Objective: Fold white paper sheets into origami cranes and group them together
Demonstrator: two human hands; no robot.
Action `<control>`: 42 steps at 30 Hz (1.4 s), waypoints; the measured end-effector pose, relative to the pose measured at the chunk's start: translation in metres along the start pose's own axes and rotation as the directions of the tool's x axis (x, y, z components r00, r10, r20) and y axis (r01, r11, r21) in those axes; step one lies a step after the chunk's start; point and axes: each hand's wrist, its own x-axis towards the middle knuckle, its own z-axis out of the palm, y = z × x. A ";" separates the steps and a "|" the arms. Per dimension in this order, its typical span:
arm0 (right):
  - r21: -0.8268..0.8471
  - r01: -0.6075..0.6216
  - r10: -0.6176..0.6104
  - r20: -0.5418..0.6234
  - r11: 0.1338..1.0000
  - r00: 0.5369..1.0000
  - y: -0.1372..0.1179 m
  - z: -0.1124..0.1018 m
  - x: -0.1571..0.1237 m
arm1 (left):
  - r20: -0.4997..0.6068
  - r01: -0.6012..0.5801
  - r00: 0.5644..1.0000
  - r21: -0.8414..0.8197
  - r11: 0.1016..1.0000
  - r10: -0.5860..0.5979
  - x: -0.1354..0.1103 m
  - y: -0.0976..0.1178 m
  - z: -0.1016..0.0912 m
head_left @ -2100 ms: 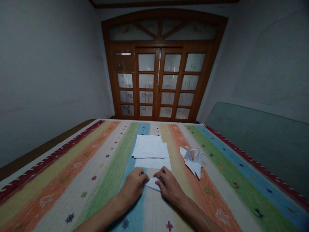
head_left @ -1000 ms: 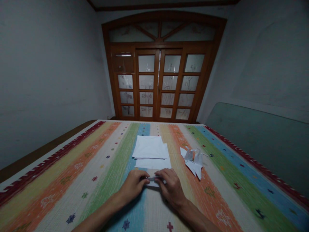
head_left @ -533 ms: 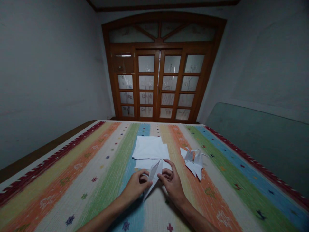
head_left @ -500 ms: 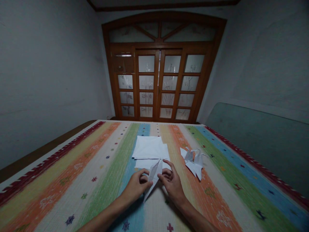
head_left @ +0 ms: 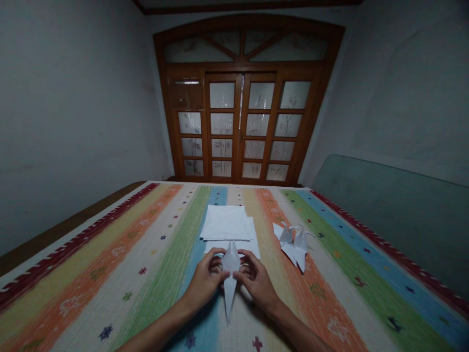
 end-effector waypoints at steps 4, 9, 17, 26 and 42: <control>0.095 -0.049 0.051 -0.022 0.994 0.998 0.000 0.004 -0.001 | 0.002 0.006 1.000 -0.051 0.999 -0.006 0.000 -0.001 0.000; 0.101 -0.034 0.037 -0.024 0.994 0.999 -0.003 0.001 0.000 | 0.047 -0.066 0.997 -0.020 0.998 0.067 -0.002 0.003 -0.003; 0.046 0.027 -0.031 0.090 0.999 0.995 -0.007 -0.016 0.000 | 0.106 -0.131 0.987 0.128 0.983 0.118 -0.005 0.004 -0.012; 0.083 0.020 -0.031 0.134 0.996 0.990 -0.004 -0.021 0.000 | 0.078 -0.067 0.995 0.076 0.995 0.061 -0.001 0.002 -0.010; -0.009 0.009 -0.009 0.083 1.000 0.997 0.001 -0.014 0.005 | 0.039 -0.042 0.998 0.072 0.997 0.039 -0.001 -0.006 -0.006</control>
